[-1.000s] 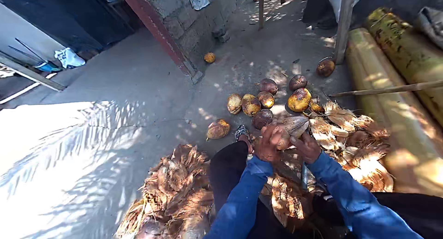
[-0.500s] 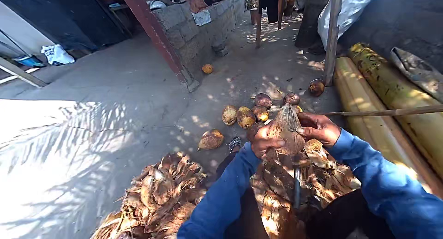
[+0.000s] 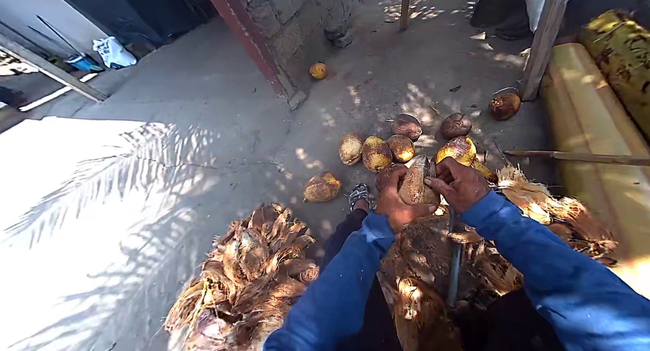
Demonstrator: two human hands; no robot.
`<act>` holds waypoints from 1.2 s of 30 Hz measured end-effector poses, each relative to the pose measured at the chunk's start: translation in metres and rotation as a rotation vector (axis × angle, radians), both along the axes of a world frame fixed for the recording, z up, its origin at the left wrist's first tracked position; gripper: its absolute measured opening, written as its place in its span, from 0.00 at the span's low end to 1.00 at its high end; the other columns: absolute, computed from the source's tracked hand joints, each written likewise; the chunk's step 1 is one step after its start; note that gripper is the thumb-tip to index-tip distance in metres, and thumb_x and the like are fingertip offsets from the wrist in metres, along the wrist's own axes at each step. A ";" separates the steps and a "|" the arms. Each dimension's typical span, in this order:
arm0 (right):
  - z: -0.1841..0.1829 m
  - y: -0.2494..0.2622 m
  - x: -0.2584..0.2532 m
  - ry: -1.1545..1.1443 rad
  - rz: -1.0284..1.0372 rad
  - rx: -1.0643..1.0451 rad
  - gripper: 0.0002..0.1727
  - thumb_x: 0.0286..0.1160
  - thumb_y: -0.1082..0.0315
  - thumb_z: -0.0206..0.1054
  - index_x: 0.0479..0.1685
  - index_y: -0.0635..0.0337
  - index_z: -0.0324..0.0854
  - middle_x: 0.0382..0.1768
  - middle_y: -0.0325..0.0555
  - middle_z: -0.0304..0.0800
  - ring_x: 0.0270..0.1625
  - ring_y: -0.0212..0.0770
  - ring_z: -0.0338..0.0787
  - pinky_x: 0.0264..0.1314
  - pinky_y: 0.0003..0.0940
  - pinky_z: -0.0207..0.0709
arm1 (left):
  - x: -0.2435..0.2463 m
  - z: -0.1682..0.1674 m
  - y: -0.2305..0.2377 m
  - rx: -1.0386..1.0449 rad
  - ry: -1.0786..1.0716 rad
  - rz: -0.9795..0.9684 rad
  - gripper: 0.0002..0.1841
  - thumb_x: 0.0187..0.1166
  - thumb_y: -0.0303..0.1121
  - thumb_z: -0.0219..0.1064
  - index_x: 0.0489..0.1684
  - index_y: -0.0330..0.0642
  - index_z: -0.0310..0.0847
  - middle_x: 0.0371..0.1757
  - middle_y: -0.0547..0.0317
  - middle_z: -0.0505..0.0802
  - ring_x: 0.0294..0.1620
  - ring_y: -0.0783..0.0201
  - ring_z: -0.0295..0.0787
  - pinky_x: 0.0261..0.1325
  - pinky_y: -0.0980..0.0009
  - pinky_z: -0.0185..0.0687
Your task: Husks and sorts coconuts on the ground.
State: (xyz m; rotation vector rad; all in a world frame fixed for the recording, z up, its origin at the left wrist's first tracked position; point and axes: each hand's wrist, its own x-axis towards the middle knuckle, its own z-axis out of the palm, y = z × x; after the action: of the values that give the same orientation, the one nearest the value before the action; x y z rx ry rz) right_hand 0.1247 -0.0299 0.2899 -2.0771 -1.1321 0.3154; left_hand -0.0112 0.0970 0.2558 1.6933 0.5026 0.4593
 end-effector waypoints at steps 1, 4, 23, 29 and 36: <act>-0.002 0.003 0.000 -0.027 0.014 0.020 0.17 0.80 0.62 0.71 0.50 0.70 0.83 0.36 0.60 0.91 0.40 0.57 0.93 0.49 0.61 0.84 | 0.000 -0.001 0.001 -0.026 -0.004 0.002 0.51 0.40 0.33 0.90 0.75 0.34 0.68 0.63 0.43 0.87 0.61 0.60 0.89 0.67 0.64 0.87; -0.005 0.012 -0.002 -0.094 0.049 0.062 0.09 0.78 0.70 0.67 0.43 0.71 0.82 0.31 0.60 0.89 0.35 0.59 0.91 0.42 0.60 0.83 | -0.001 -0.003 0.005 -0.018 0.033 0.010 0.51 0.40 0.34 0.89 0.75 0.35 0.69 0.63 0.43 0.87 0.61 0.60 0.88 0.67 0.63 0.86; -0.010 0.000 -0.012 0.176 0.351 -0.455 0.28 0.85 0.60 0.67 0.77 0.70 0.73 0.60 0.69 0.88 0.60 0.65 0.90 0.69 0.64 0.77 | -0.085 -0.010 0.066 -0.595 -0.854 -0.268 0.15 0.52 0.32 0.81 0.41 0.47 0.96 0.39 0.58 0.99 0.41 0.66 0.97 0.49 0.67 0.93; 0.007 -0.006 -0.045 0.603 0.445 -0.023 0.45 0.72 0.53 0.70 0.87 0.64 0.57 0.59 0.52 0.88 0.40 0.39 0.93 0.37 0.35 0.89 | -0.074 -0.013 0.054 -0.548 -0.878 -0.449 0.14 0.61 0.31 0.79 0.46 0.49 0.96 0.44 0.61 0.99 0.46 0.69 0.96 0.55 0.69 0.91; -0.007 0.005 -0.049 0.778 0.196 0.014 0.61 0.62 0.65 0.81 0.95 0.54 0.38 0.71 0.64 0.78 0.48 0.53 0.93 0.39 0.45 0.90 | -0.035 -0.016 0.021 -0.506 -0.436 0.011 0.53 0.43 0.35 0.86 0.78 0.32 0.59 0.53 0.58 0.91 0.48 0.70 0.92 0.54 0.69 0.90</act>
State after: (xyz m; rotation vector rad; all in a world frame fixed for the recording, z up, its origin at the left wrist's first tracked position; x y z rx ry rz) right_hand 0.0761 -0.0251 0.2827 -1.5808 -0.8328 1.0915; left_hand -0.0464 0.1183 0.2402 1.0650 0.2747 0.6306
